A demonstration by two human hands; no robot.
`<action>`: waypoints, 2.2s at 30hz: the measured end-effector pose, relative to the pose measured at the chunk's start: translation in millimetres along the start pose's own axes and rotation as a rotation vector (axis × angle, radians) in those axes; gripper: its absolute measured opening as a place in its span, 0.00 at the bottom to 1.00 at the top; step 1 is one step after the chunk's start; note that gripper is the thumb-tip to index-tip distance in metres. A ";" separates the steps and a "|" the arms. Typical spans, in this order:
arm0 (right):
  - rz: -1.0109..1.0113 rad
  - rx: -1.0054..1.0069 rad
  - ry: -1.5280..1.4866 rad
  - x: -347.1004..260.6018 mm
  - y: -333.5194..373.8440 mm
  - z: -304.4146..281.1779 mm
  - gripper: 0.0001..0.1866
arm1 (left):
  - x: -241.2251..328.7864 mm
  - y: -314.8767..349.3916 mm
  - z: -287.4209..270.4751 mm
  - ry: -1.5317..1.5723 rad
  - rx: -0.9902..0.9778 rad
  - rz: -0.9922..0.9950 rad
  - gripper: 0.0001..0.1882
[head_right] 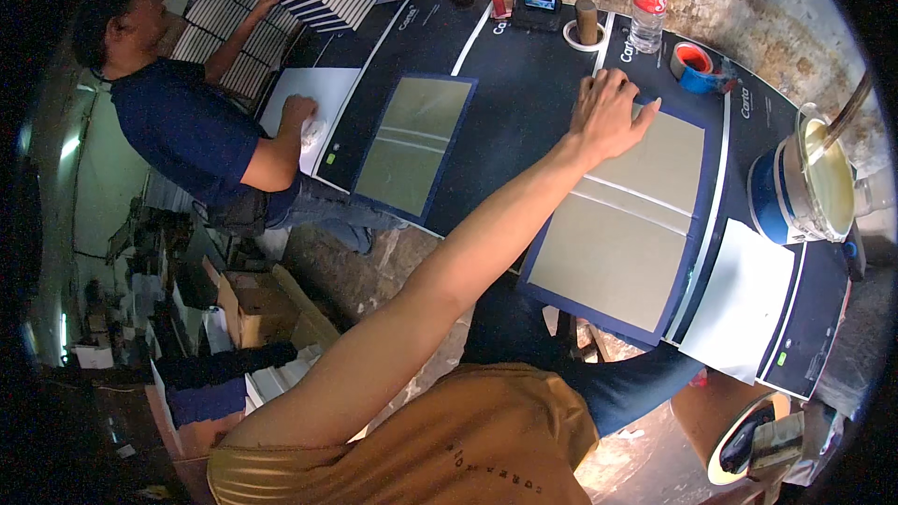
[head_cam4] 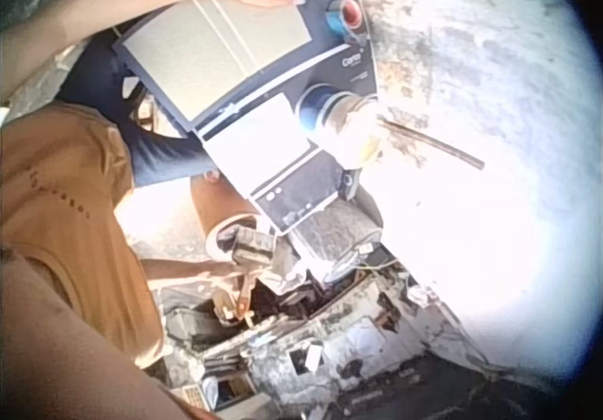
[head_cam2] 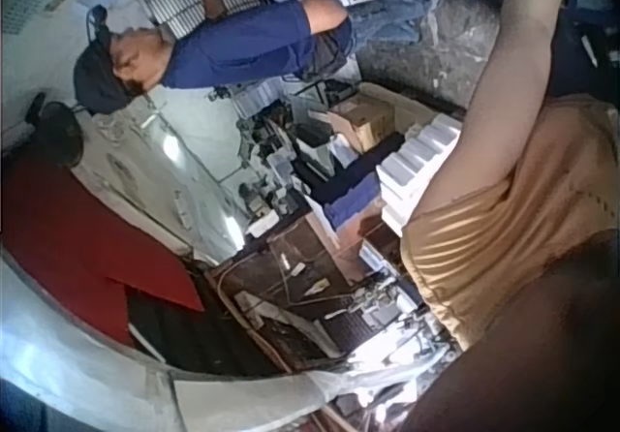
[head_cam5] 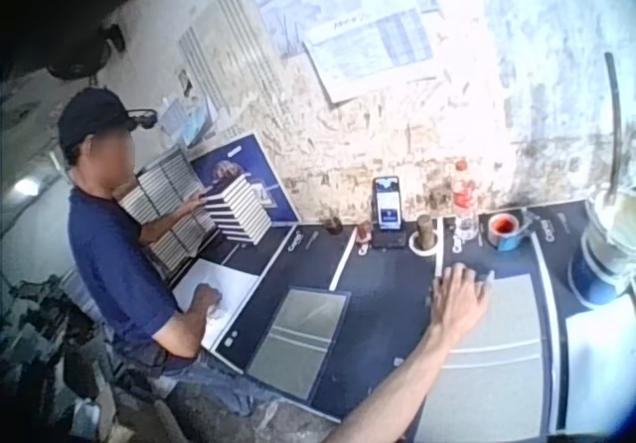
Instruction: The person applies glue onto cardboard book covers using a paintbrush, spreading the adhesive across the surfaces and repositioning the covers on the table by hand.
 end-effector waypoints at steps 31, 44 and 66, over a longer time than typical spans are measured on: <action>-0.038 0.150 -0.014 23.2 -8.2 -22.8 0.27 | 1.9 -4.3 -22.8 0.282 0.194 0.015 0.25; -0.036 0.197 -0.033 22.5 -14.0 -27.4 0.27 | -91.2 104.5 -65.3 1.211 0.474 -0.918 0.40; -0.197 0.177 -0.109 -51.7 -40.4 4.2 0.15 | 101.6 165.5 -71.7 0.828 -0.245 -0.140 0.13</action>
Point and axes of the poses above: each hand's wrist, its own y-axis away from the middle knuckle, its own z-axis out of the palm, x = y × z, the point moved 7 cm from there along -y, towards the middle knuckle, and after that the axes turned 2 degrees about -y, right-handed, at the moved point
